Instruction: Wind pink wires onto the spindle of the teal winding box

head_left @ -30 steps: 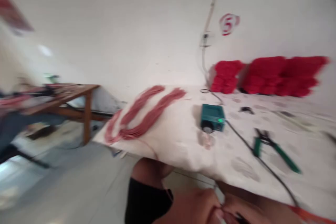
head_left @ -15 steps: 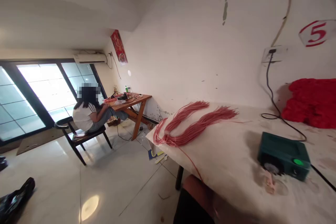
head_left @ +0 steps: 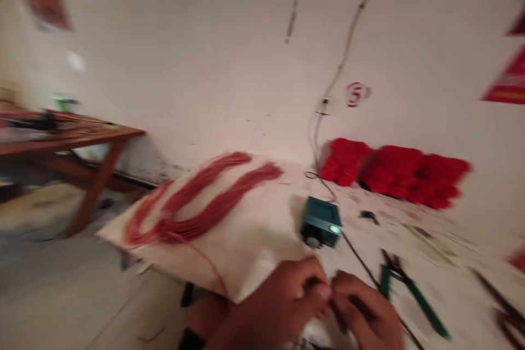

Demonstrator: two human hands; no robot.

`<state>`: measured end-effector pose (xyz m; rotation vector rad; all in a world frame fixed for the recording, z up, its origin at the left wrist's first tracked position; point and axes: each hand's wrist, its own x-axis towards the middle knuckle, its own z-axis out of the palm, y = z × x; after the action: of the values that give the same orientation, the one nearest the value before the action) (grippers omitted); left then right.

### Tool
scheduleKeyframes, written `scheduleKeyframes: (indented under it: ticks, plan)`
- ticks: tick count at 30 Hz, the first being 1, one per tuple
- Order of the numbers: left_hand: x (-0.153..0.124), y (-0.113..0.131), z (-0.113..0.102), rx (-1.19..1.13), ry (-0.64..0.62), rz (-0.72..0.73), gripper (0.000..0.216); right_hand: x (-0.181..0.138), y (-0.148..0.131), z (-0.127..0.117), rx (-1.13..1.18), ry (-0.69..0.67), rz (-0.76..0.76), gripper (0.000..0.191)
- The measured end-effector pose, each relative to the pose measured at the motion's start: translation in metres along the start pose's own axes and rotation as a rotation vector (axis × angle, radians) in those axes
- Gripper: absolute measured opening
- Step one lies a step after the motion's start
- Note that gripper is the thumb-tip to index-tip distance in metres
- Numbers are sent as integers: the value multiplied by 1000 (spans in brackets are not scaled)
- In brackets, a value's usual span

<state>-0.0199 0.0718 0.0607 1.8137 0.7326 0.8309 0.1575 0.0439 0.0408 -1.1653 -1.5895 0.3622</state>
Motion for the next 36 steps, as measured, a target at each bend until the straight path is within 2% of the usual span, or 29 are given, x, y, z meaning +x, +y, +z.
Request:
scheduleKeyframes:
  ticks: [3,7,11,16,20,25,31,36]
  plan:
    - [23,-23,6,-28,-11,117,25,7,3,-1,128,-29,-46,32]
    - [26,-47,14,-34,25,128,26,6,23,13,184,-11,-15,23]
    - [23,-36,21,42,-16,81,26,-6,34,9,278,-8,18,19]
    - [36,-23,26,157,-97,12,30,-9,43,-2,367,55,96,20]
    - [43,-31,25,167,-134,0,28,-8,53,-4,340,30,117,19]
    - [38,-46,22,94,-141,27,25,-10,54,-3,314,-56,170,18]
    - [26,-62,24,8,-14,88,21,-11,48,3,311,-49,108,17]
    - [25,-61,26,-79,60,57,22,-14,50,5,246,-18,60,16]
